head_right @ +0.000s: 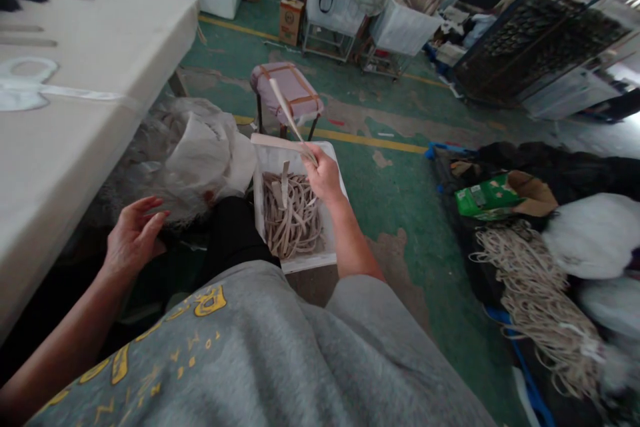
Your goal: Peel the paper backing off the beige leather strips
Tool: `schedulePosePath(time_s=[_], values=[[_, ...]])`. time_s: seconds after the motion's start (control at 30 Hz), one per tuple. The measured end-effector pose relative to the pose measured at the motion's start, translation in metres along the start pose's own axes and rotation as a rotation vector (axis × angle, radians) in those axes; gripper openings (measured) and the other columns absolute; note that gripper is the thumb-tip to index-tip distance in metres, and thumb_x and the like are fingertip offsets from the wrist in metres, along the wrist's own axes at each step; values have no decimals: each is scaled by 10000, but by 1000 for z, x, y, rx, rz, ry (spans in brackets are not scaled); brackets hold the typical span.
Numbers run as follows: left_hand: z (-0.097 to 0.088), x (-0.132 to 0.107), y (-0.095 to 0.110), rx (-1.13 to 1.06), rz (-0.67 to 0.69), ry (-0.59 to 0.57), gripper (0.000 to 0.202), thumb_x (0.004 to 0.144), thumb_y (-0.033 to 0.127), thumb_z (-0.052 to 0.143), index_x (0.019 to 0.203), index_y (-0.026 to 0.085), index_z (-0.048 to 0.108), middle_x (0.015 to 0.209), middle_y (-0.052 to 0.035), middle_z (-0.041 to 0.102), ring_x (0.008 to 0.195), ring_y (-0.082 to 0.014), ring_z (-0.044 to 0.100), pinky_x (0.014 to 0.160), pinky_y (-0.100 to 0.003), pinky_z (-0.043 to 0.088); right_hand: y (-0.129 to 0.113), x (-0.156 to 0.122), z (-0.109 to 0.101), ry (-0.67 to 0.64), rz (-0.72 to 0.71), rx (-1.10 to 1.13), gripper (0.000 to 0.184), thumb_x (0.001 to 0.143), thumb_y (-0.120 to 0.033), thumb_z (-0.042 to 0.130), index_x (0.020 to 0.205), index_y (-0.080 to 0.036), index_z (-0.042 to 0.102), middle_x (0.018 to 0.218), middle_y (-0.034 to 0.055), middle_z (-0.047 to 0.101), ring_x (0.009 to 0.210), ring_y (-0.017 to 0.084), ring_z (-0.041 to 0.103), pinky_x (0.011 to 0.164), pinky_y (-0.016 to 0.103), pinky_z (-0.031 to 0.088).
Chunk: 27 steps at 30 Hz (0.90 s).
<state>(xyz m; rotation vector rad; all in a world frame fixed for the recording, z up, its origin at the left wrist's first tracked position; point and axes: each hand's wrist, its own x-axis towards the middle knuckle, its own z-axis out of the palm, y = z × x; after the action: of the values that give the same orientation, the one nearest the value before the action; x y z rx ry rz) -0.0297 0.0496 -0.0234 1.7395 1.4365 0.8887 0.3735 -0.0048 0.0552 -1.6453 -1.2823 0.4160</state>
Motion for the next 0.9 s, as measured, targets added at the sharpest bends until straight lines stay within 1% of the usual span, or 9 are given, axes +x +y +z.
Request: schedulePosePath(time_s=[0.13,0.23,0.3,0.37,0.47,0.57,0.67,0.77,0.9], values=[[-9,7,-3,-128,-35,47,598,836,544,648,1311,194,549,1279,-138,682,957,-249,702,867,-412,546,-29,-7,-32,18,84,193,692,890,-744,509,1228,-156,645,797,46,724,395,52,364,389,200,382],[-7,7,7,-249,-62,48,581,822,542,656,1272,190,553,1229,-137,696,918,-233,702,835,-395,551,-58,-10,-46,-173,128,474,848,788,-891,465,1200,-168,627,652,23,678,311,40,223,321,211,233],[-1,7,14,-311,-76,49,537,829,536,647,1236,195,569,1176,-128,710,894,-228,703,815,-387,553,-69,-10,-38,-253,148,587,906,760,-951,392,1162,-176,637,581,10,634,298,45,199,312,213,181],[4,7,20,-378,-87,11,530,845,535,643,1249,199,567,1168,-124,711,898,-227,705,807,-382,557,-75,-13,-13,-378,195,653,916,764,-963,342,1108,-170,647,536,7,597,299,51,207,316,210,150],[3,-1,33,-456,-88,-47,551,871,557,639,1275,190,563,1172,-132,708,915,-230,705,849,-392,556,-83,-25,49,-617,243,649,793,849,-877,381,999,-148,656,509,10,577,318,54,260,341,196,154],[-9,-13,49,-555,-66,-115,561,914,583,600,1326,204,558,1226,-134,698,979,-243,706,891,-391,551,-92,-43,118,-820,265,586,647,861,-771,533,903,-135,645,506,-3,567,350,59,347,375,193,234],[-27,-15,59,-626,-50,-99,555,922,609,586,1324,227,595,1227,-122,703,1028,-265,700,908,-385,551,-98,-56,170,-929,230,559,640,877,-747,524,1001,-134,661,583,13,641,356,75,412,385,208,283],[-45,-2,58,-633,-73,-12,540,917,621,590,1297,240,633,1196,-115,719,1047,-276,697,910,-385,550,-95,-61,200,-970,208,578,606,898,-709,533,1106,-153,655,709,41,715,386,99,507,405,221,314],[-70,34,51,-661,-95,134,570,875,642,641,1269,230,642,1174,-118,731,978,-243,712,862,-362,556,-67,-60,224,-927,274,610,611,852,-747,566,999,-160,649,751,49,714,439,121,573,442,238,365]])
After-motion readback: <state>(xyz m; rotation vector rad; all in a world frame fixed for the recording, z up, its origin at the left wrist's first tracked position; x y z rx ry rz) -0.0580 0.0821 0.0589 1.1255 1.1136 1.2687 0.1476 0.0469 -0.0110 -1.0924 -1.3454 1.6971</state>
